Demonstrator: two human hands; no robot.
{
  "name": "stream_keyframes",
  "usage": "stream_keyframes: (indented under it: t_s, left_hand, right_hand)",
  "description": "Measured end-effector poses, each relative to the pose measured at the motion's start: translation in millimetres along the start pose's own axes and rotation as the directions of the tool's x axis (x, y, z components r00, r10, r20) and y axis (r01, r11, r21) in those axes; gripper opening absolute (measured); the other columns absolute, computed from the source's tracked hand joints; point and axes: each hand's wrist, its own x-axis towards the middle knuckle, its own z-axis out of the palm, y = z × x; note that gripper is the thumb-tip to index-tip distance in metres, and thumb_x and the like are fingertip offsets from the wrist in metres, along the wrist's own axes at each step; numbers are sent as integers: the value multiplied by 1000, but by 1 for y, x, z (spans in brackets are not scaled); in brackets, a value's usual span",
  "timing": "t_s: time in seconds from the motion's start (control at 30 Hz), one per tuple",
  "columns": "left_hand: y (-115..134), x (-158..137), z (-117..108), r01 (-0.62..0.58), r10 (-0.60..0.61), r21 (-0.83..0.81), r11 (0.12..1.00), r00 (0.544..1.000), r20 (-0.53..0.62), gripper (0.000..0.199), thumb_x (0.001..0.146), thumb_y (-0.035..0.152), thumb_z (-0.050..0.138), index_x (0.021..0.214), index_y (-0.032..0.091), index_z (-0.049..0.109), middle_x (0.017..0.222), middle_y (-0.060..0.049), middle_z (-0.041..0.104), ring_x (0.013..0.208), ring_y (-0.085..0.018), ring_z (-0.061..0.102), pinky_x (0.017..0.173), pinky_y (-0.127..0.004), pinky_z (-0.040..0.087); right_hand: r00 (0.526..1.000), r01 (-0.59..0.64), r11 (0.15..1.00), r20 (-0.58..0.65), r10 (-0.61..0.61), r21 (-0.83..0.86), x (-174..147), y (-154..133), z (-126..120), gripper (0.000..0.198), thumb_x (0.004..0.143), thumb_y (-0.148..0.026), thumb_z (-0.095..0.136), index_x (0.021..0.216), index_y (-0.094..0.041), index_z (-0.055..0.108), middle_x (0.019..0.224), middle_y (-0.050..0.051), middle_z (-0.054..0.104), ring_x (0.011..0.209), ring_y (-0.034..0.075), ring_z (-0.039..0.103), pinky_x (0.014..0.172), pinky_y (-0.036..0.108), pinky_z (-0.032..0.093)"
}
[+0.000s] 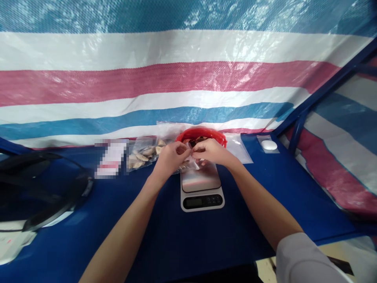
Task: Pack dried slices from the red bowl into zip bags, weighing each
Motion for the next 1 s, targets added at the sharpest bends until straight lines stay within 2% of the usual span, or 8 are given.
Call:
stream_keyframes:
  t_s: [0.13,0.33,0.6,0.7,0.8,0.9,1.0]
  left_hand:
    - [-4,2,-2,-5,5,30,1000,1000,-7,11,79,28,66,75,18,68,72,-3,71,67,-17,63,65,-27,45]
    - [-5,3,-15,-3,2,86,996,1000,16,19,76,35,70,70,19,63,66,-1,67,61,-15,58,59,-25,43]
    - [-8,5,-36,-101,94,150,984,994,52,19,78,39,68,82,20,70,81,-4,73,73,-19,66,68,-28,48]
    - [-7,4,-38,-191,180,132,973,979,97,25,84,41,63,93,20,72,95,-7,75,83,-22,68,78,-31,51]
    - [-8,2,-39,-283,269,87,955,953,141,37,88,46,61,113,21,70,114,-9,73,100,-25,69,91,-36,52]
    - [-12,-1,-32,-309,288,93,947,939,187,58,84,52,69,134,23,60,134,-11,66,120,-30,63,104,-42,48]
    - [-19,-4,-16,-315,286,110,943,932,221,82,78,50,77,149,21,46,146,-15,56,133,-33,54,107,-45,48]
  right_hand:
    - [1000,3,999,-16,-3,-34,-1,0,-3,9,81,-23,65,76,-18,70,78,3,73,62,16,70,56,26,60]
    - [997,-25,998,-76,21,-53,-5,-3,-11,6,79,-21,66,76,-18,70,79,3,74,58,13,68,51,21,55]
    - [998,7,995,-68,-14,-100,-8,-2,-20,10,82,-24,67,85,-18,75,80,2,73,58,12,69,52,19,54]
    - [997,8,996,-75,-14,-88,-7,-1,-21,12,82,-26,67,86,-18,75,82,2,74,59,13,69,53,20,55]
    - [995,45,998,-85,-49,-52,-7,-2,-20,15,82,-31,70,85,-18,76,82,3,74,64,13,70,56,20,57]
    - [995,48,999,-92,-50,-16,-7,-4,-20,19,81,-35,72,86,-17,77,83,3,75,65,13,70,56,20,58]
    - [997,14,1000,-74,-13,3,-6,-4,-20,21,82,-36,73,89,-17,78,86,4,76,65,13,71,57,20,59]
